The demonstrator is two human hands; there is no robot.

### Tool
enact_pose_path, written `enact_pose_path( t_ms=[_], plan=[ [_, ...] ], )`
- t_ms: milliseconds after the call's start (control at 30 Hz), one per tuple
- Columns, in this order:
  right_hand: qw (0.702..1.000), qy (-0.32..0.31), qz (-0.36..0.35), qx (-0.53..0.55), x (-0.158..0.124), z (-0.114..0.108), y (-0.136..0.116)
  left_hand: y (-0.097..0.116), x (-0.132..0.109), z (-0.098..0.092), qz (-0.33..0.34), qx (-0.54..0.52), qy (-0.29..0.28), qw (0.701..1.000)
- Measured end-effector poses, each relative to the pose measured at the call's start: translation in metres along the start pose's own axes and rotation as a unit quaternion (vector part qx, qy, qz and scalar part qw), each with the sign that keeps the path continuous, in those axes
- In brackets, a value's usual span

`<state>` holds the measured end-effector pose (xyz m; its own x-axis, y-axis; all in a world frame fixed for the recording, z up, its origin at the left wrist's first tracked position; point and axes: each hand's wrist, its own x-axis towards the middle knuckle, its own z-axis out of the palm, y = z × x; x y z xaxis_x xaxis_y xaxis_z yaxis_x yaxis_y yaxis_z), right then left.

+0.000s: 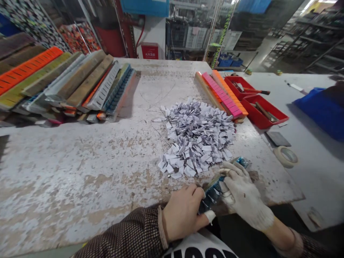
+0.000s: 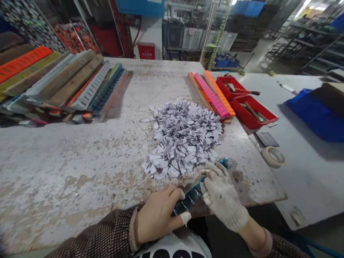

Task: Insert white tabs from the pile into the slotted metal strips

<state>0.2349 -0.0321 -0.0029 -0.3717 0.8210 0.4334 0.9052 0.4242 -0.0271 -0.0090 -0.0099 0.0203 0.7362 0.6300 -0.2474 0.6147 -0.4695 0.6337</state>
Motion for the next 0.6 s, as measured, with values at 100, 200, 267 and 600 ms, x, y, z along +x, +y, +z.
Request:
enact_pose_path(
  t_ms=[100,200,267,600],
  plan=[
    [1.000,0.007,-0.016,0.001,-0.006,0.004,0.002,-0.001,0.000,-0.001,0.003,-0.001,0.005,1.000],
    [1.000,0.012,0.012,0.006,-0.013,0.011,0.002,-0.001,0.001,0.000,0.000,0.003,0.010,1.000],
    [0.998,0.027,0.044,0.021,-0.017,0.016,0.001,-0.001,0.001,0.001,-0.002,0.001,0.014,1.000],
    [0.998,0.052,0.016,0.000,-0.012,0.012,-0.005,-0.002,0.004,0.001,0.012,-0.015,0.007,1.000]
  ],
)
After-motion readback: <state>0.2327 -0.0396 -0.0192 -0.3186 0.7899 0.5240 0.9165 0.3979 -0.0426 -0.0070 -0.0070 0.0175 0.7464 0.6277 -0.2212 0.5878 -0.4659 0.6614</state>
